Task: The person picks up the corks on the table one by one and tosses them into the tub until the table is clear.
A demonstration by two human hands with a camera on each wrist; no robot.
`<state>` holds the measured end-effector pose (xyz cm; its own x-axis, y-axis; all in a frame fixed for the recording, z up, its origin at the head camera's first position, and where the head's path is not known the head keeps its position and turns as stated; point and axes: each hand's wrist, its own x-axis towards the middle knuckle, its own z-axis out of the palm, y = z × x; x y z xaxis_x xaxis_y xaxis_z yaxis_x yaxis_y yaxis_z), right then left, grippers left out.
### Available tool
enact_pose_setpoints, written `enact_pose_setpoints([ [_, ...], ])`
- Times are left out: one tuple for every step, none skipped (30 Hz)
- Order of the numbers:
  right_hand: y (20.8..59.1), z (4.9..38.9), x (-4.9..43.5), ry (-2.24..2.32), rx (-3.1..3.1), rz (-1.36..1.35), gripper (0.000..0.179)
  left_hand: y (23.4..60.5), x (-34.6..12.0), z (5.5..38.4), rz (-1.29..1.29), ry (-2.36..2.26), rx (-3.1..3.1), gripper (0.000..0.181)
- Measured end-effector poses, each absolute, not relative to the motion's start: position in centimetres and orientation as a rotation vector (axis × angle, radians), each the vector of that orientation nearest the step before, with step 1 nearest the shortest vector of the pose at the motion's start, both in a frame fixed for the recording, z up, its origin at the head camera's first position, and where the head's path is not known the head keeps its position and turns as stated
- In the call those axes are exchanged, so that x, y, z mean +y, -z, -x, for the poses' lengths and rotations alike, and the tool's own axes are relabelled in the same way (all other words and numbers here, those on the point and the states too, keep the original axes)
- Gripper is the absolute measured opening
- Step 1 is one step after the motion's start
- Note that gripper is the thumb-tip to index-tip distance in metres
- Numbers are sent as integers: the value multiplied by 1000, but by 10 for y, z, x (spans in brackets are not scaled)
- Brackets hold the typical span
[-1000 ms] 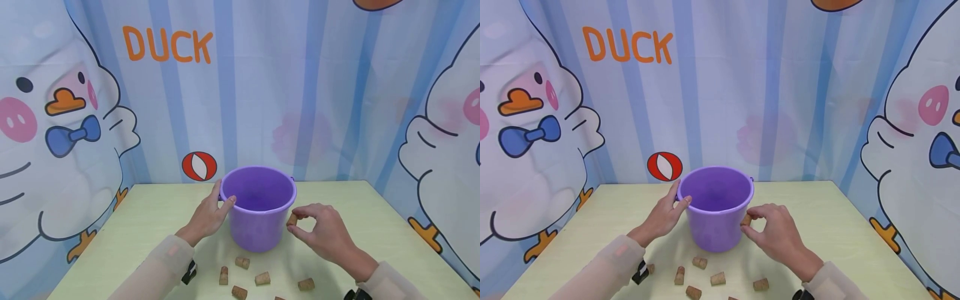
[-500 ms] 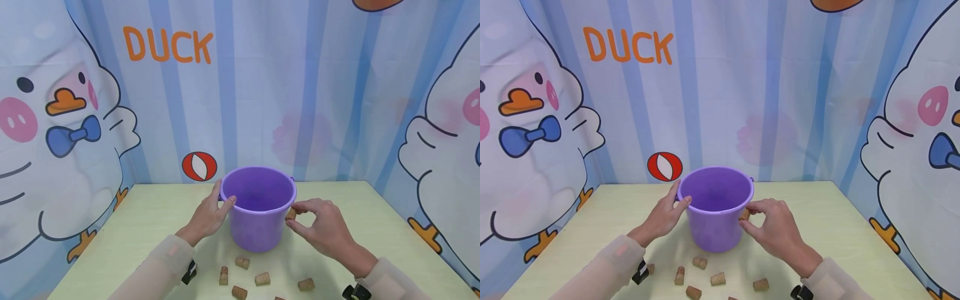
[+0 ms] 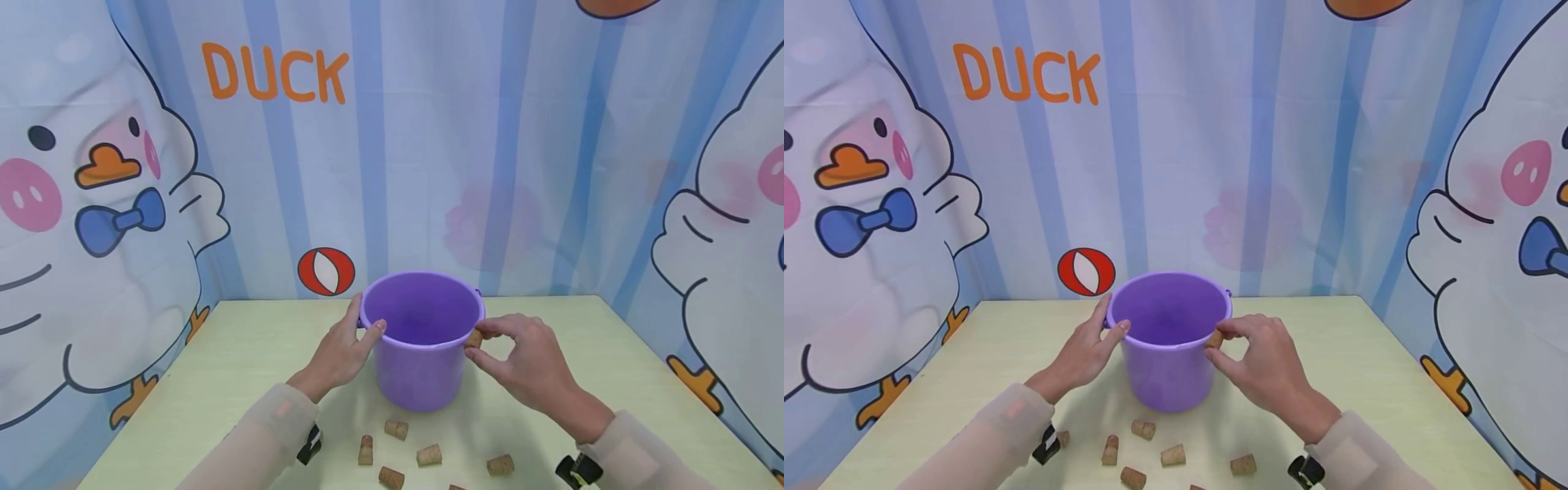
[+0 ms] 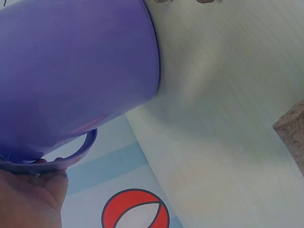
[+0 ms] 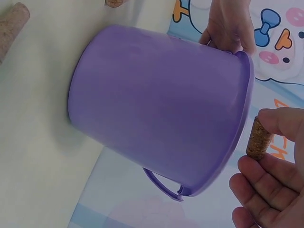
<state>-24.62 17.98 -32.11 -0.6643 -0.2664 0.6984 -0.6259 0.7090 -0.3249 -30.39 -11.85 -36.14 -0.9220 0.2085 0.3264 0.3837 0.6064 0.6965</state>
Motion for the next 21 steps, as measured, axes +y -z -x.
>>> enact_pose_setpoints([
  [320, 246, 179, -740, -2279, -677, 24, 361, -118, 304, 489, 1212, -2622, 84],
  [320, 247, 179, -738, -2277, -676, 23, 361, -118, 304, 488, 1213, -2623, 84],
  [319, 247, 178, -738, -2277, -674, 23, 361, -118, 303, 487, 1213, -2624, 84],
  [318, 247, 178, -738, -2278, -673, 23, 361, -118, 303, 487, 1211, -2624, 84],
  [318, 248, 177, -738, -2280, -669, 22, 362, -119, 304, 488, 1213, -2622, 84],
  [317, 248, 177, -737, -2283, -665, 22, 362, -119, 304, 490, 1214, -2620, 84],
  [317, 249, 176, -737, -2285, -661, 21, 362, -119, 304, 492, 1215, -2617, 84],
  [316, 250, 175, -739, -2287, -657, 21, 362, -119, 305, 494, 1216, -2614, 85],
  [316, 250, 175, -741, -2289, -655, 19, 362, -119, 305, 496, 1217, -2611, 85],
  [315, 251, 174, -743, -2290, -653, 18, 362, -119, 305, 498, 1218, -2608, 85],
  [315, 252, 173, -744, -2290, -654, 17, 362, -119, 306, 501, 1221, -2605, 85],
  [314, 253, 172, -746, -2290, -656, 16, 363, -119, 306, 502, 1221, -2604, 85],
  [314, 253, 172, -747, -2291, -659, 16, 363, -119, 306, 503, 1221, -2604, 85],
  [313, 254, 171, -750, -2291, -663, 15, 363, -119, 306, 502, 1222, -2604, 85],
  [313, 255, 170, -751, -2291, -665, 15, 363, -119, 306, 501, 1222, -2604, 85],
  [312, 255, 169, -751, -2294, -667, 14, 363, -119, 306, 500, 1222, -2604, 85],
  [312, 256, 169, -750, -2298, -667, 13, 363, -119, 306, 499, 1223, -2604, 85],
  [311, 256, 168, -749, -2302, -666, 13, 363, -119, 306, 498, 1224, -2605, 85],
  [310, 257, 168, -748, -2306, -665, 12, 363, -118, 305, 497, 1224, -2605, 85],
  [310, 257, 167, -748, -2310, -663, 11, 363, -119, 306, 498, 1224, -2605, 85],
  [309, 258, 167, -747, -2313, -663, 10, 363, -119, 306, 498, 1223, -2604, 85],
])
